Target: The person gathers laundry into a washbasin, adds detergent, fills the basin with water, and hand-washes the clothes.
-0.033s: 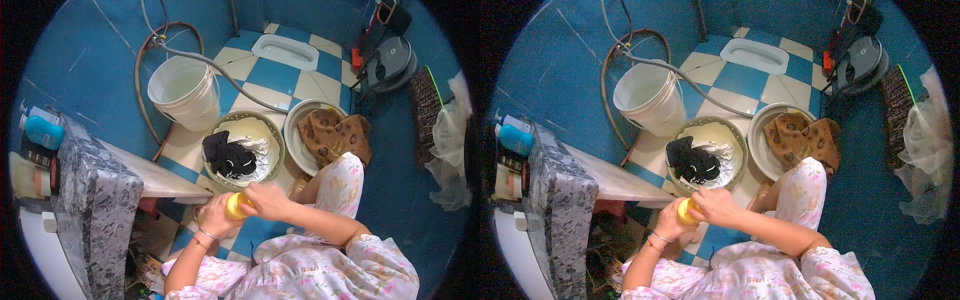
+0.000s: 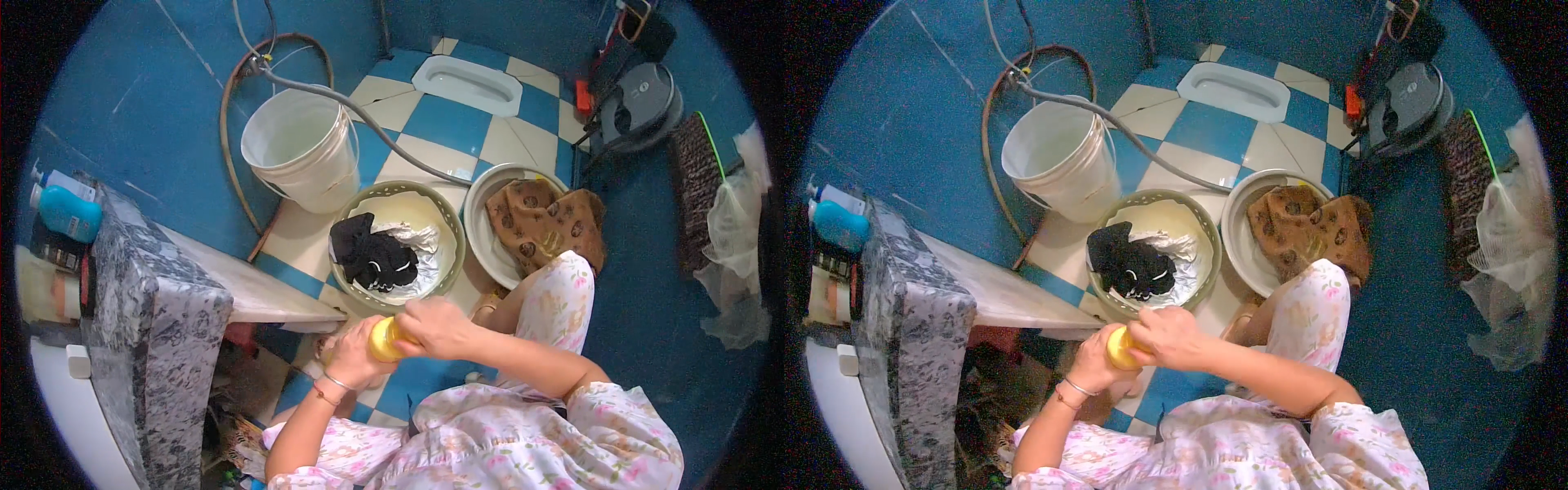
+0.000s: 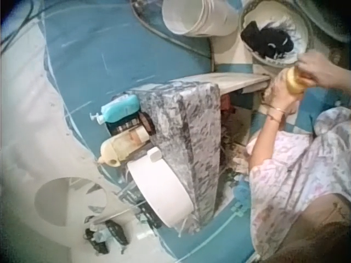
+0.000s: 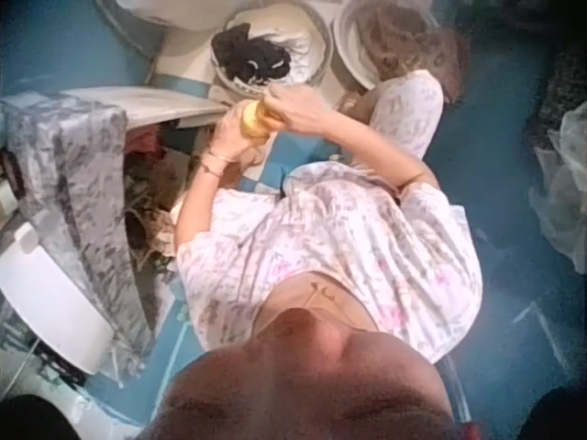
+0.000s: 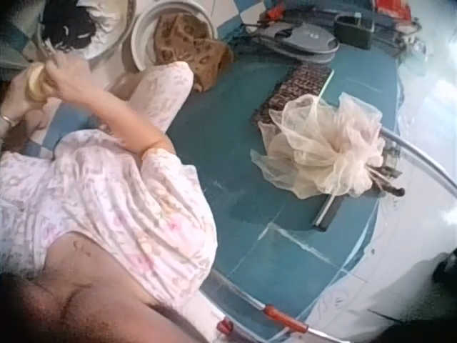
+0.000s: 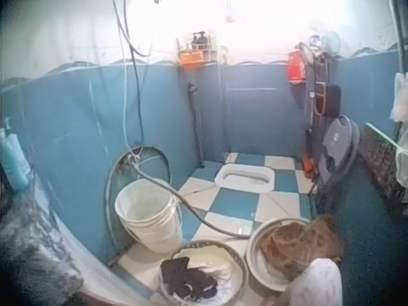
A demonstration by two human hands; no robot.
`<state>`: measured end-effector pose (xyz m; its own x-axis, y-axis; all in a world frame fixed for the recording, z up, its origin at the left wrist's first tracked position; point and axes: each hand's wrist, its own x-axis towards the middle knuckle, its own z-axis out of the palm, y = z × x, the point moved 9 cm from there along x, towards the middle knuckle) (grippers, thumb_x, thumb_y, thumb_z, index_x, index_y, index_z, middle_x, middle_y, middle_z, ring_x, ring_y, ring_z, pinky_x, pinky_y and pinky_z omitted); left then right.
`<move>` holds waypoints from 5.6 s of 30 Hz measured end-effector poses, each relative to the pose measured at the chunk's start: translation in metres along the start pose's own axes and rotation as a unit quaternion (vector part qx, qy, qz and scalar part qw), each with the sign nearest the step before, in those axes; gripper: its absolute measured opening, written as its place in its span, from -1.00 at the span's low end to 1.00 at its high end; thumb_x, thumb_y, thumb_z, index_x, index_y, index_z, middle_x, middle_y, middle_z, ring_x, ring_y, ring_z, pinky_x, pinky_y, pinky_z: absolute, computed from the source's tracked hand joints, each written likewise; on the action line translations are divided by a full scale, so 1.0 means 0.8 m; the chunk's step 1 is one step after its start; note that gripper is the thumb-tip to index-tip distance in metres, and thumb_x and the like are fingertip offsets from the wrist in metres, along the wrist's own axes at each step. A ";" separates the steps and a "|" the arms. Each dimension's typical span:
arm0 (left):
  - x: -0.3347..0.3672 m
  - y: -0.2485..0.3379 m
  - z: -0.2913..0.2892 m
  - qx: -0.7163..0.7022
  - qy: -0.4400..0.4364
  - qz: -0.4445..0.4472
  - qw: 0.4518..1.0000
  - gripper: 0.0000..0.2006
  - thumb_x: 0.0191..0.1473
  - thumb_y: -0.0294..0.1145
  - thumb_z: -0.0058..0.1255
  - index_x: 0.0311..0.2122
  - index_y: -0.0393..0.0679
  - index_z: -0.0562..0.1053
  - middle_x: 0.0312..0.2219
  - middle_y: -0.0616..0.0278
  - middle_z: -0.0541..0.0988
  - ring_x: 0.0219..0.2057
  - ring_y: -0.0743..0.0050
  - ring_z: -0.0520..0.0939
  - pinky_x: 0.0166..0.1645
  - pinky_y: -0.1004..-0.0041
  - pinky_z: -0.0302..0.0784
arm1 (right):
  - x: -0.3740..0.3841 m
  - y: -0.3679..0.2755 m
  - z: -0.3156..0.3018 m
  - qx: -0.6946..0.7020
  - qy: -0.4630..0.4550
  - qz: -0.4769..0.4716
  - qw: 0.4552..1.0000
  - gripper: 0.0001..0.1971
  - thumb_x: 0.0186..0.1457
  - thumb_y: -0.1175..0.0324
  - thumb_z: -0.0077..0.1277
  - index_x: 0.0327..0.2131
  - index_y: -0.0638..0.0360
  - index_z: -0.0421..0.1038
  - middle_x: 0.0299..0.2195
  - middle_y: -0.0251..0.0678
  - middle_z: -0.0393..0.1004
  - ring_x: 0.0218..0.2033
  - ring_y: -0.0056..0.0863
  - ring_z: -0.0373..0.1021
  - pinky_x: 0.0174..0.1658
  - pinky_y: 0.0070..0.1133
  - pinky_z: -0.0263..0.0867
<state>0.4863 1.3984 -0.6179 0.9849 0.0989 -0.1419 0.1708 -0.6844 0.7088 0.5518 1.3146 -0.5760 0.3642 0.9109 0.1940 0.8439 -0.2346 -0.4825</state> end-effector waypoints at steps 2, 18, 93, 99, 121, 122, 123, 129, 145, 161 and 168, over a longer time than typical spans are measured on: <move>0.004 -0.007 0.008 -0.023 -0.007 0.005 1.000 -0.31 -0.44 -0.22 0.23 -0.09 -0.13 0.23 -0.24 0.09 0.41 -0.17 0.06 0.42 -0.10 0.28 0.35 | -0.003 -0.006 -0.006 -0.007 -0.030 -0.124 0.992 -0.60 -0.15 0.10 0.03 -0.31 0.17 0.24 -0.37 -0.18 0.32 -0.47 -0.31 0.37 -0.38 -0.46 0.33; 0.040 -0.024 0.032 0.060 0.002 0.013 0.998 -0.31 -0.45 -0.24 0.19 -0.09 -0.14 0.22 -0.24 0.08 0.38 -0.21 0.05 0.43 -0.14 0.26 0.37 | 0.007 0.055 -0.022 0.132 -0.107 0.061 0.984 -0.53 -0.14 0.14 0.07 -0.20 0.21 0.20 -0.27 -0.04 0.30 -0.29 -0.11 0.33 -0.26 -0.36 0.29; 0.043 -0.037 -0.007 0.309 -0.005 -0.099 0.946 -0.35 -0.54 -0.23 0.23 -0.15 0.04 0.30 -0.36 0.19 0.35 -0.25 0.17 0.41 -0.24 0.22 0.22 | -0.051 0.162 0.144 0.543 0.047 0.268 0.795 -0.49 -0.21 0.62 0.13 -0.13 0.20 0.17 -0.20 -0.35 0.35 -0.16 -0.59 0.30 -0.08 -0.64 0.23; 0.043 -0.038 -0.009 0.319 0.014 -0.090 0.944 -0.34 -0.59 -0.29 0.19 -0.16 0.04 0.32 -0.40 0.24 0.33 -0.29 0.27 0.41 -0.27 0.29 0.20 | -0.047 0.160 0.141 0.531 0.043 0.265 0.804 -0.51 -0.19 0.60 0.13 -0.13 0.20 0.17 -0.21 -0.36 0.35 -0.18 -0.61 0.31 -0.10 -0.64 0.25; 0.034 -0.081 -0.029 0.019 0.139 -0.097 0.985 -0.25 -0.48 -0.28 0.27 -0.05 -0.12 0.20 -0.20 0.07 0.37 -0.14 0.07 0.39 -0.06 0.24 0.28 | 0.013 0.202 0.085 0.334 0.085 0.265 0.900 -0.54 -0.25 0.57 0.10 -0.17 0.17 0.25 -0.21 -0.20 0.31 -0.20 -0.37 0.33 -0.18 -0.52 0.27; 0.036 -0.080 -0.027 0.011 0.138 -0.096 0.986 -0.25 -0.48 -0.29 0.29 -0.06 -0.16 0.21 -0.19 0.05 0.37 -0.12 0.06 0.39 -0.03 0.26 0.29 | 0.024 0.205 0.067 0.205 0.091 0.234 0.946 -0.54 -0.29 0.59 0.07 -0.18 0.13 0.26 -0.25 -0.17 0.30 -0.22 -0.21 0.29 -0.17 -0.44 0.25; 0.037 -0.078 -0.029 0.007 0.142 -0.099 0.985 -0.25 -0.48 -0.29 0.29 -0.06 -0.16 0.21 -0.19 0.05 0.37 -0.12 0.06 0.39 -0.03 0.26 0.29 | 0.039 0.201 0.051 0.123 0.104 0.190 0.969 -0.54 -0.31 0.61 0.04 -0.20 0.10 0.28 -0.26 -0.18 0.29 -0.22 -0.19 0.27 -0.17 -0.43 0.23; 0.028 -0.079 -0.040 -0.026 0.151 -0.099 0.983 -0.27 -0.48 -0.32 0.28 -0.08 -0.16 0.23 -0.18 0.05 0.38 -0.12 0.07 0.38 -0.02 0.27 0.28 | 0.109 0.122 -0.036 -0.197 0.097 -0.069 0.973 -0.59 -0.31 0.61 -0.08 -0.27 -0.02 0.34 -0.16 -0.26 0.27 -0.13 -0.30 0.21 -0.19 -0.41 0.17; 0.020 -0.082 -0.048 0.003 0.137 -0.116 0.984 -0.27 -0.48 -0.29 0.27 -0.08 -0.13 0.22 -0.20 0.08 0.38 -0.14 0.08 0.39 -0.04 0.27 0.28 | 0.145 0.090 -0.145 -0.146 0.369 -0.153 0.905 -0.61 -0.31 0.60 0.00 -0.30 -0.02 0.45 -0.24 -0.22 0.31 -0.21 -0.30 0.27 -0.16 -0.46 0.23; 0.003 -0.099 -0.047 -0.004 0.139 -0.127 0.982 -0.26 -0.49 -0.25 0.28 -0.08 -0.14 0.21 -0.24 0.08 0.40 -0.15 0.06 0.40 -0.07 0.23 0.29 | 0.099 0.271 0.217 -0.048 -0.022 0.222 0.974 -0.71 -0.19 0.43 -0.01 -0.28 0.17 0.31 -0.27 -0.15 0.31 -0.32 -0.21 0.35 -0.31 -0.38 0.32; 0.019 -0.101 -0.044 -0.015 0.124 -0.143 0.982 -0.27 -0.46 -0.27 0.27 -0.07 -0.15 0.21 -0.21 0.04 0.39 -0.15 0.06 0.40 -0.05 0.24 0.28 | 0.052 0.330 0.268 -0.202 -0.160 0.227 0.939 -0.75 -0.19 0.40 -0.05 -0.32 0.11 0.39 -0.29 -0.19 0.31 -0.22 -0.24 0.30 -0.28 -0.33 0.25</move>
<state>0.4882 1.4806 -0.6525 0.8723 0.4591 -0.1685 0.4385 -0.5817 0.6851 0.7056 1.3636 -0.8786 0.6405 0.7254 -0.2520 0.7341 -0.6748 -0.0765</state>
